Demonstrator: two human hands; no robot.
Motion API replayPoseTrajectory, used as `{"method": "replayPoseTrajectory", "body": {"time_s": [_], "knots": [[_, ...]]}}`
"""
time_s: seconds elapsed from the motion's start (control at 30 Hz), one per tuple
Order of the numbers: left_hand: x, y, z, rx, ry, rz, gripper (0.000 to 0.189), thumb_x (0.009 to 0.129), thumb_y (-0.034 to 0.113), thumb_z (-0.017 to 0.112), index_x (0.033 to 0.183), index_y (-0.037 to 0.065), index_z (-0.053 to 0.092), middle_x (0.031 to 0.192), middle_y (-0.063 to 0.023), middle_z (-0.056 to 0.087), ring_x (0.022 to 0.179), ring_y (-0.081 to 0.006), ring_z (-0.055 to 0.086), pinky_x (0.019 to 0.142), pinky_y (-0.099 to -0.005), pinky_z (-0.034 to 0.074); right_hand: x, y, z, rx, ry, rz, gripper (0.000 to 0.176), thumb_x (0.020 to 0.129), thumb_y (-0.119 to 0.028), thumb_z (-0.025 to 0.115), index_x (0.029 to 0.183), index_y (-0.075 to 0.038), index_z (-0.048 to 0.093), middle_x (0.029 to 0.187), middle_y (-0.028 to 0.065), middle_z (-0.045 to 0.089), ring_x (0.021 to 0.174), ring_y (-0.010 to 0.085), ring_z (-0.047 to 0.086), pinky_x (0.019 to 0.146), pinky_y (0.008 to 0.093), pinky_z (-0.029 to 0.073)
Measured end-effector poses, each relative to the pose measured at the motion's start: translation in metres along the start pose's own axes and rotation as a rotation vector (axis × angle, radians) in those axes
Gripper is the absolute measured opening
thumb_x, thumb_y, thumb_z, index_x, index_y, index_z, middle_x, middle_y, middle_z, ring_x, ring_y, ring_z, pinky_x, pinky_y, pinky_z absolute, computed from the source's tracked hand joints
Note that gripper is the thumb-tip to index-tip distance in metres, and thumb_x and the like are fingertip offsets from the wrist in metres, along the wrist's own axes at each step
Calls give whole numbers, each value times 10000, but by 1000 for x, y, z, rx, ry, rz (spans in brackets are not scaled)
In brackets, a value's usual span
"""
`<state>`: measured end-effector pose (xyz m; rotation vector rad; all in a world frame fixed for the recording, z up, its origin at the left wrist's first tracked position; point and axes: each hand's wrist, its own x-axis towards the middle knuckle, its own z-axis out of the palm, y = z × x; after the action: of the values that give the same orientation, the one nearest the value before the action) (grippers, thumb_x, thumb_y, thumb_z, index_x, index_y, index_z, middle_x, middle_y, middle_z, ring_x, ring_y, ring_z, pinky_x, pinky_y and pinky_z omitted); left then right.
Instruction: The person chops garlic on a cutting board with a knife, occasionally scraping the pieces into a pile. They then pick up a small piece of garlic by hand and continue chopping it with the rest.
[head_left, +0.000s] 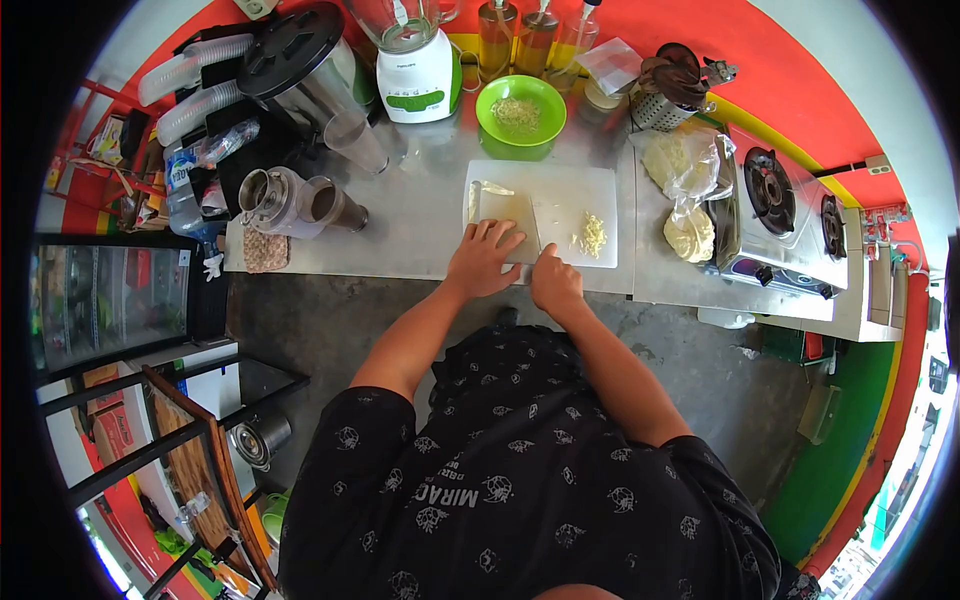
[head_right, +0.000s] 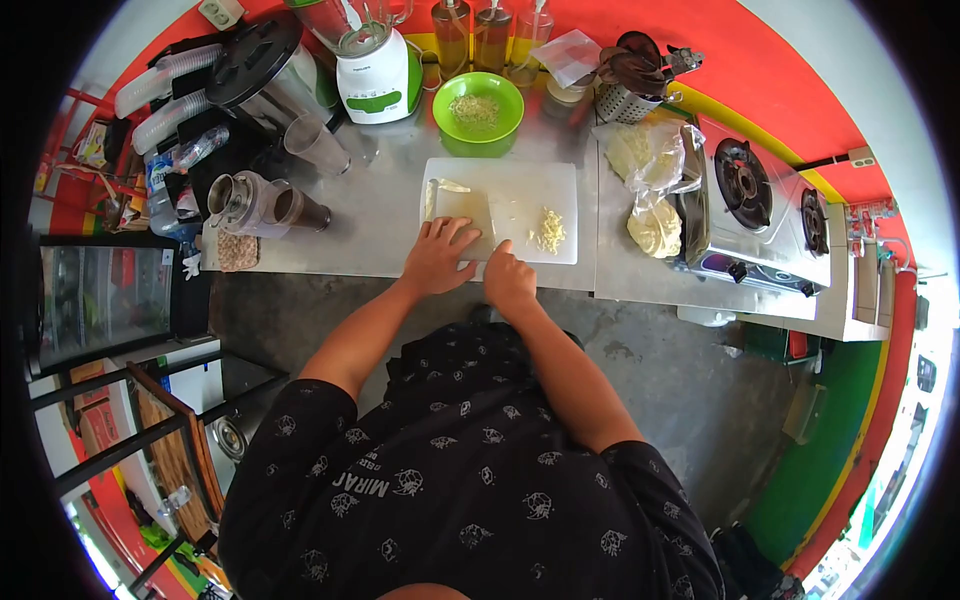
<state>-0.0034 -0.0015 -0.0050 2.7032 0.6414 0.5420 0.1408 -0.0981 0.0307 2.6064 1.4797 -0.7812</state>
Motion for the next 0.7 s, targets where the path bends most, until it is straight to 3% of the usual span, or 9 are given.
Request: {"method": "replayPoseTrajectory", "body": {"time_s": [0.1,0.17,0.7], "knots": [[2,-1,-2,-17,-8,4,526,792,342,735,1265,166,589,1347,-65,507,1221,-308,464,996,-464,406,3,-3,-5,17,-18,-13,301,894,-108,601,1104,51,454,992,295,702,970,427,710,826,472,579],[1,0,-2,-3,-33,-7,534,790,342,738,1269,165,586,1357,-66,502,1229,-308,459,1002,-466,402,8,-1,-10,-33,-7,-87,320,920,-163,614,1110,38,453,973,246,724,945,389,731,827,447,592],[4,0,-4,-31,-9,-1,533,771,330,752,1251,163,594,1325,-61,514,1211,-315,468,991,-465,406,-2,-4,-1,-15,-25,10,356,887,-149,665,1115,29,457,978,248,725,971,382,728,836,430,591]]}}
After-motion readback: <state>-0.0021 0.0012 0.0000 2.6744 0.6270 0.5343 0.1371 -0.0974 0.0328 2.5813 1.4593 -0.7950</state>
